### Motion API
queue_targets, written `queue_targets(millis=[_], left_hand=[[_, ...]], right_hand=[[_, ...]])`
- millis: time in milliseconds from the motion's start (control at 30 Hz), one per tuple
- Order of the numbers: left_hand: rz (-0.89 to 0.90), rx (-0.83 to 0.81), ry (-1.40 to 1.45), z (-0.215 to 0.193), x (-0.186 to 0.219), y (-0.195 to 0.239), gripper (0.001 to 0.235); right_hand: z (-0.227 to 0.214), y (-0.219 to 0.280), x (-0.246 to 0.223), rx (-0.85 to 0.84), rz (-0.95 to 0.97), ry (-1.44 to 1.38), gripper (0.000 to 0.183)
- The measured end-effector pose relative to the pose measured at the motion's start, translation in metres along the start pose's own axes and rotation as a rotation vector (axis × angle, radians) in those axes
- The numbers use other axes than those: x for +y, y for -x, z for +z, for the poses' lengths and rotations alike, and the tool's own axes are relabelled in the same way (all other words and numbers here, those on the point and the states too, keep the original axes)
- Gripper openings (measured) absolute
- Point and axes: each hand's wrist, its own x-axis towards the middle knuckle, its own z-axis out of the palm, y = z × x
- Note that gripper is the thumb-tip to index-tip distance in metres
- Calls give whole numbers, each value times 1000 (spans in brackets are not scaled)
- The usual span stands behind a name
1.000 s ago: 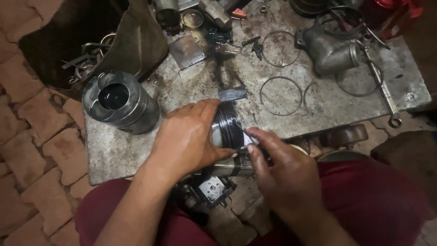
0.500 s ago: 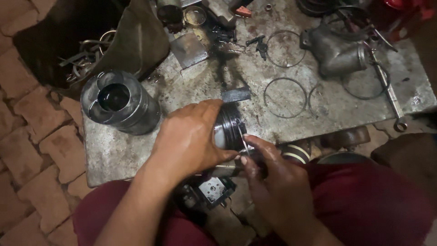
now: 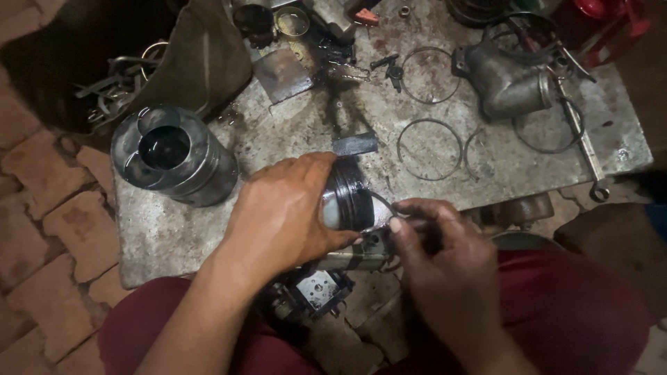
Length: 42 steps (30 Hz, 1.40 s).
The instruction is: The person installs metal rings onto an engine piston by hand and using a thin tool, then wipes the piston and their hands with a cloth.
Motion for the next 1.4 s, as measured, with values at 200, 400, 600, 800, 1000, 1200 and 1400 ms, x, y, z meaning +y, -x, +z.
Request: queue_targets(millis=[200,400,600,800,1000,1200,1400], left_hand=[[5,1,-3,0,1,0,94],[6,31,46,0,0,2,91],[-5,5,35,-1,0,-1,91],[6,1,38,-4,-5,-10,92],[-147,-118,95,-6,-10,-22,86],[-80,-67,135,-5,-11,-16,84],[50,56,165,-1,-14,-9,78]], right_hand=[[3,0,5,-41,169,-148,25],[-11,-6,0,-21,56,-40,27],[-57,-71,-36,-174,-508,424,36],[-55,-120,-17,-291,-692,627,24],[-45,-120,-5,-459,-456,415,24],[-34,-117,-5,-497,-170,324,23],[-26,-104,2,-458,-214,338,24]])
